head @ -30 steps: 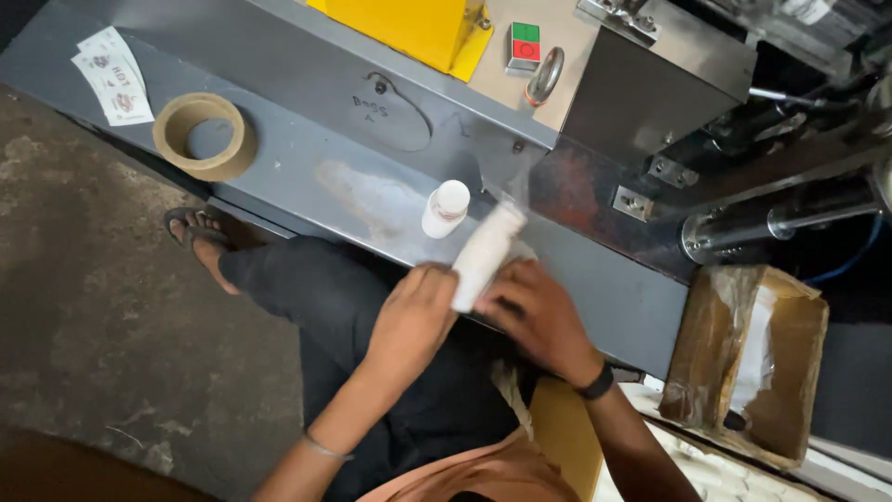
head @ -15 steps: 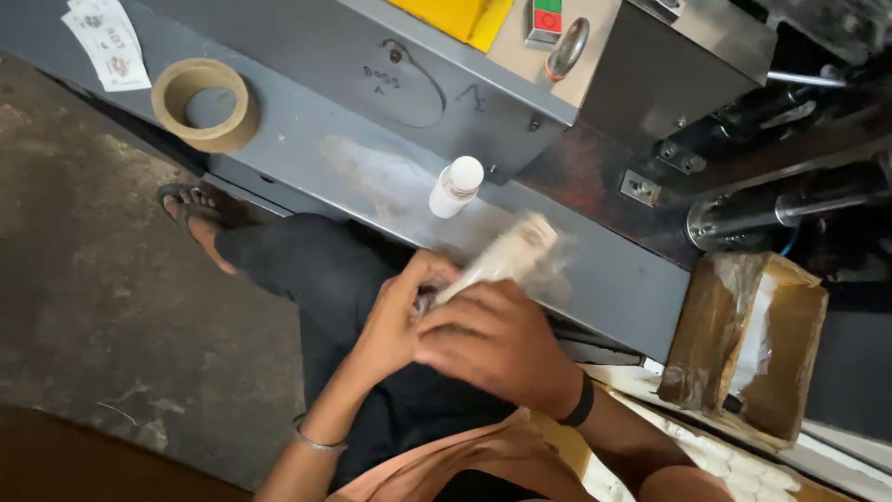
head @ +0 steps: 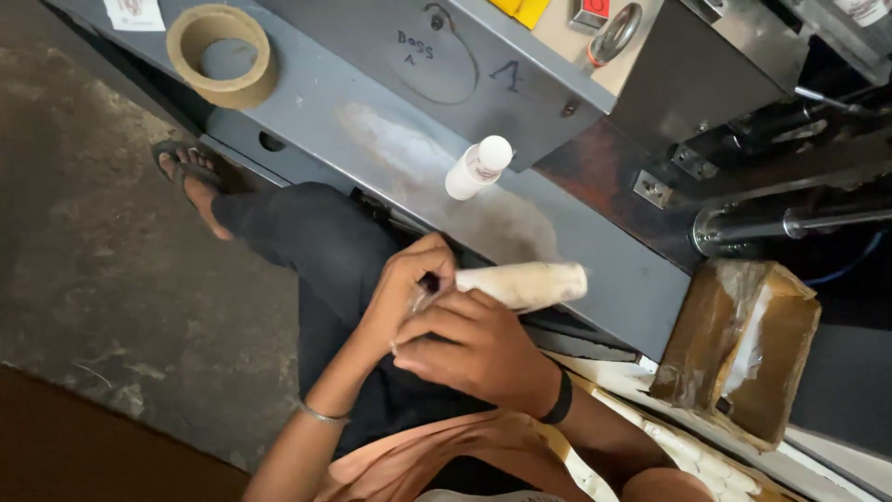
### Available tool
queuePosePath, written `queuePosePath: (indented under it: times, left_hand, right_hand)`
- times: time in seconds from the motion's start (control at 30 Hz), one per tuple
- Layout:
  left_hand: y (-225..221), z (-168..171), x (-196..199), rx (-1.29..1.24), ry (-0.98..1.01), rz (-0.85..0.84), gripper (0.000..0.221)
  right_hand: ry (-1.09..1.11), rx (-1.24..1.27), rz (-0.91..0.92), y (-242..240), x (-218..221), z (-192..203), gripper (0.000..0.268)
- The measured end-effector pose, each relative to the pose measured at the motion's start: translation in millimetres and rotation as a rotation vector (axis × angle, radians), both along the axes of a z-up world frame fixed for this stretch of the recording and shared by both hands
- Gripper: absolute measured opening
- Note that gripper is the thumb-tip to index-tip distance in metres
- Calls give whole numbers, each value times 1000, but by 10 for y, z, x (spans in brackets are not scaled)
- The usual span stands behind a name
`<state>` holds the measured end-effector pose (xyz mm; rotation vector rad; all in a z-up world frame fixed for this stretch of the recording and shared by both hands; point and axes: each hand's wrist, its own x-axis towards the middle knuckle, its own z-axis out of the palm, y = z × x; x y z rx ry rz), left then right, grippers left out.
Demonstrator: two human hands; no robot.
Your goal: Packaging small white bottles into plastic bags and interacting with a manufacturing machine.
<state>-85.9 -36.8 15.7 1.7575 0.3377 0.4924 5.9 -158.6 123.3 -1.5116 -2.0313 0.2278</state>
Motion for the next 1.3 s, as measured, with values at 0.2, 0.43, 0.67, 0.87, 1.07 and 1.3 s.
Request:
queuePosePath:
  times: [0.2, 0.43, 0.67, 0.87, 1.07, 1.3]
  left_hand:
    - [-127, 187, -46, -312, -407, -172, 28]
    - [-216, 372, -155, -342, -235, -114, 42]
    - [-199, 407, -118, -104, -251, 3, 37]
    - [-211, 287, -111, 50, -42, -23, 18]
    - [74, -257, -262, -312, -59, 75, 22]
    - [-271, 143, -244, -489, -340, 734, 41]
  right_hand:
    - [53, 102, -240, -99, 248, -35, 15]
    - [16, 33, -509, -76, 469, 108, 18]
    - [120, -104, -366, -183, 401, -281, 37]
    - [291, -213, -459, -289, 501, -89, 26]
    - [-230, 306, -989, -1059, 1251, 553, 16]
    - [-554, 521, -1273, -3033, 2916, 752, 69]
